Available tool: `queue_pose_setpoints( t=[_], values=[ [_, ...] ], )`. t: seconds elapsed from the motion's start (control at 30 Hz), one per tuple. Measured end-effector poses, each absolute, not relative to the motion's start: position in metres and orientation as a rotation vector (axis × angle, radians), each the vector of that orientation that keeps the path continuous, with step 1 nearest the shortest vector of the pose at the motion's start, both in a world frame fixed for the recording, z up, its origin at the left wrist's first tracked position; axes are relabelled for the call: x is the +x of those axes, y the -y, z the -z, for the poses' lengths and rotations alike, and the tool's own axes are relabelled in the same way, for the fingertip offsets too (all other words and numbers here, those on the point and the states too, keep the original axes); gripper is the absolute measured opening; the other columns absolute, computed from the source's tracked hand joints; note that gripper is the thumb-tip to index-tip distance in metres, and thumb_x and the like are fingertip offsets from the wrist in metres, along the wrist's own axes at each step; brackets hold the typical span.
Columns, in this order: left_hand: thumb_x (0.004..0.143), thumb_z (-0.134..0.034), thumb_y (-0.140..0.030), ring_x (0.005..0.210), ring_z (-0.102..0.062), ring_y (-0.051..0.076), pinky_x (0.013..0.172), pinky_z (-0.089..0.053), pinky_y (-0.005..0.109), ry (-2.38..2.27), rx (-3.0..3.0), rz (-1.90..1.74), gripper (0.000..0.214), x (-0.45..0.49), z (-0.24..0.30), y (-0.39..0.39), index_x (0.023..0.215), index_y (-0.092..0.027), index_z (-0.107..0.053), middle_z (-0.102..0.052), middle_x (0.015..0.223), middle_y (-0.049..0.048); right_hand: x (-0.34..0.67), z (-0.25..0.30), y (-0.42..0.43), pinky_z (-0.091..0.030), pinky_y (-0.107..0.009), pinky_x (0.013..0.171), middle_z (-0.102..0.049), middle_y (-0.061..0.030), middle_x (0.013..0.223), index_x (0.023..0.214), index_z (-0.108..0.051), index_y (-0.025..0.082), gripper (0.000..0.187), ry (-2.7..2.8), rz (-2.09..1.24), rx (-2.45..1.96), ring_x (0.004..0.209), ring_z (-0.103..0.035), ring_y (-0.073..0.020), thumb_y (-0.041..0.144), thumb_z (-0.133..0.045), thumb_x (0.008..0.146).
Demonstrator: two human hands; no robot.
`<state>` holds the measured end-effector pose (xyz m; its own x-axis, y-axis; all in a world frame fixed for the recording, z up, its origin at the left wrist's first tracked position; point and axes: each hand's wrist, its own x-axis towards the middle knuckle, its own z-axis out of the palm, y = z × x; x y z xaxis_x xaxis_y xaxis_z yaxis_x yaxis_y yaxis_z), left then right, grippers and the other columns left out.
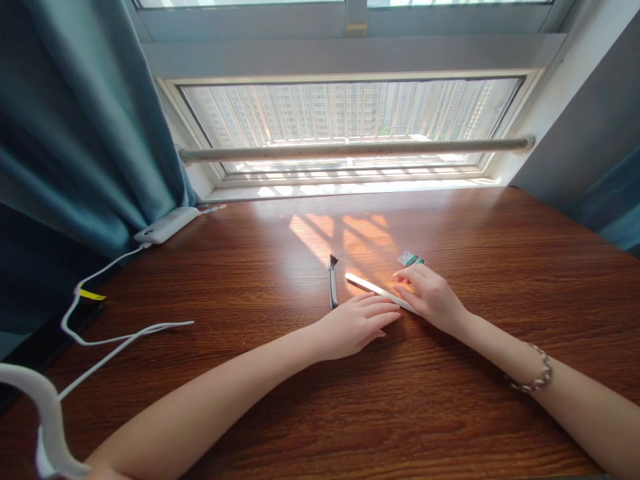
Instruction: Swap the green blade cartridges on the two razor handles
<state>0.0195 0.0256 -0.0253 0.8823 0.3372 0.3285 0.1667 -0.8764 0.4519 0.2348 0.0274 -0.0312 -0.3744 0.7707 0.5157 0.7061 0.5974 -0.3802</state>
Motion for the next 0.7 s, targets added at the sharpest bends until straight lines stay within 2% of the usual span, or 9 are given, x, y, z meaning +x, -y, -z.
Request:
queue_pose_setpoints(
  t=[0.17, 0.3, 0.37, 0.47, 0.57, 0.7],
  values=[
    [0.086, -0.034, -0.016, 0.102, -0.052, 0.022, 0.086, -0.04, 0.035, -0.744, 2.572, -0.77, 0.035, 0.009, 0.024, -0.034, 0.115, -0.018, -0.054, -0.059, 0.107, 0.0119, 0.218, 0.022, -0.007, -0.043, -0.032, 0.071, -0.06, -0.004, 0.082, 0.087, -0.062, 0.021, 0.012, 2.445, -0.32, -0.921, 0.078, -0.048, -0.0175, 0.026, -0.054, 0.08],
    [0.084, -0.033, -0.009, 0.11, -0.049, 0.023, 0.087, -0.039, 0.035, -0.842, 2.607, -0.698, 0.047, 0.003, 0.034, -0.045, 0.128, -0.021, -0.04, -0.046, 0.129, 0.012, 0.216, 0.021, -0.005, -0.041, -0.033, 0.076, -0.061, -0.003, 0.088, 0.088, -0.062, 0.022, 0.012, 2.546, -0.407, -0.872, 0.083, -0.046, -0.0178, 0.024, -0.056, 0.078],
    [0.084, -0.036, -0.01, 0.11, -0.05, 0.024, 0.087, -0.039, 0.035, -0.787, 2.662, -0.627, 0.049, 0.005, 0.039, -0.049, 0.131, -0.024, -0.037, -0.043, 0.133, 0.0106, 0.215, 0.021, -0.006, -0.041, -0.032, 0.077, -0.061, -0.0032, 0.087, 0.087, -0.061, 0.021, 0.01, 2.536, -0.465, -0.868, 0.086, -0.047, -0.0176, 0.022, -0.056, 0.078],
    [0.085, -0.04, -0.016, 0.105, -0.053, 0.024, 0.086, -0.038, 0.034, -0.73, 2.74, -0.594, 0.044, 0.01, 0.041, -0.053, 0.129, -0.023, -0.04, -0.051, 0.124, 0.0096, 0.212, 0.021, -0.005, -0.042, -0.03, 0.076, -0.059, -0.0023, 0.079, 0.082, -0.058, 0.02, 0.007, 2.51, -0.548, -0.876, 0.085, -0.049, -0.0168, 0.018, -0.058, 0.075],
    [0.086, -0.039, -0.018, 0.095, -0.056, 0.02, 0.081, -0.04, 0.029, -0.759, 2.773, -0.571, 0.037, 0.015, 0.039, -0.055, 0.123, -0.022, -0.045, -0.057, 0.113, 0.0077, 0.21, 0.021, -0.002, -0.043, -0.028, 0.071, -0.057, -0.0008, 0.073, 0.078, -0.056, 0.019, 0.007, 2.505, -0.569, -0.911, 0.076, -0.049, -0.0147, 0.015, -0.058, 0.073],
    [0.086, -0.039, -0.017, 0.085, -0.055, 0.016, 0.074, -0.041, 0.026, -0.88, 2.822, -0.424, 0.024, 0.016, 0.034, -0.054, 0.106, -0.02, -0.053, -0.057, 0.098, 0.0051, 0.207, 0.026, 0.002, -0.043, -0.028, 0.069, -0.057, -0.0027, 0.074, 0.077, -0.058, 0.018, 0.004, 2.571, -0.398, -0.892, 0.073, -0.05, -0.0147, 0.017, -0.055, 0.075]
  ],
)
